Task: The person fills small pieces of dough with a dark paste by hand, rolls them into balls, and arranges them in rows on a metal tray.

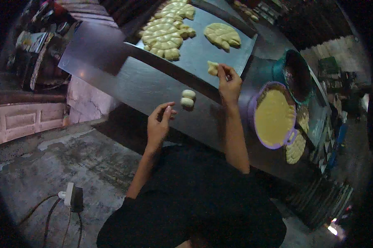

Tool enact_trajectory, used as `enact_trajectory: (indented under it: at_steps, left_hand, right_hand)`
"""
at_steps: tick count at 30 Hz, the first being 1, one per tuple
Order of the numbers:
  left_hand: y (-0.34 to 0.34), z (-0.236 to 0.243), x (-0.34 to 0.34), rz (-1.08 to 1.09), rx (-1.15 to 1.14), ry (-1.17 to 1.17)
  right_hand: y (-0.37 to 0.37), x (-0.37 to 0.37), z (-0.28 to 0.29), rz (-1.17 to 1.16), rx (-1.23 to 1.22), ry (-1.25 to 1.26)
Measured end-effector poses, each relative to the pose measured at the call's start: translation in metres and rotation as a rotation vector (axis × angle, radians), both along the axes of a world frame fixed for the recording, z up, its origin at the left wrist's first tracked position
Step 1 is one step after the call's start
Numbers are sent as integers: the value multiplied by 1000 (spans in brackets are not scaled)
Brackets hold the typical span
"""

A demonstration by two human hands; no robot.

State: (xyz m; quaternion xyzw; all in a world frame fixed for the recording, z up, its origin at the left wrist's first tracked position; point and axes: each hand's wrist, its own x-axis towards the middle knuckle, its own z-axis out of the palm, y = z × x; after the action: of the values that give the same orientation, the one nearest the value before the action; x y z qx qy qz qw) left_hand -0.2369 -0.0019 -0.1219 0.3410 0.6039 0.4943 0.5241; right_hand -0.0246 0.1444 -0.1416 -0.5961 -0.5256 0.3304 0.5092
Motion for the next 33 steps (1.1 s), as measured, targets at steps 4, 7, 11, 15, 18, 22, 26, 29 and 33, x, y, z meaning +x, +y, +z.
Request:
enact_trajectory:
  at_steps: [4,7,11,15,18,22,26,29,33]
  left_hand:
    - [-6,46,79,-160,198,-92]
    - [-13,98,135,-213,336,-256]
    - [-36,118,180,-380,559,-164]
    - [-47,125,213,-281,592,-420]
    - [-34,133,221,-296,956,-65]
    - [14,112,239,-522,1536,-339]
    - [13,105,267,-354,1152,-820]
    - [33,81,271,-411,935,-895]
    - [66,87,265,-459,520,-749]
  right_hand:
    - [-93,59,63,207,109,402]
    - [-150,83,115,220,132,438]
    - [-197,114,135,135,206,302]
    - [-217,136,138,48,269,592]
    - [-220,140,154,-41,77,569]
    - [-219,125,156,203,168,876]
    - [-195,110,173,58,138,455]
    - [-168,117,162,65,160,265]
    - [-119,133,173,191,84,1106]
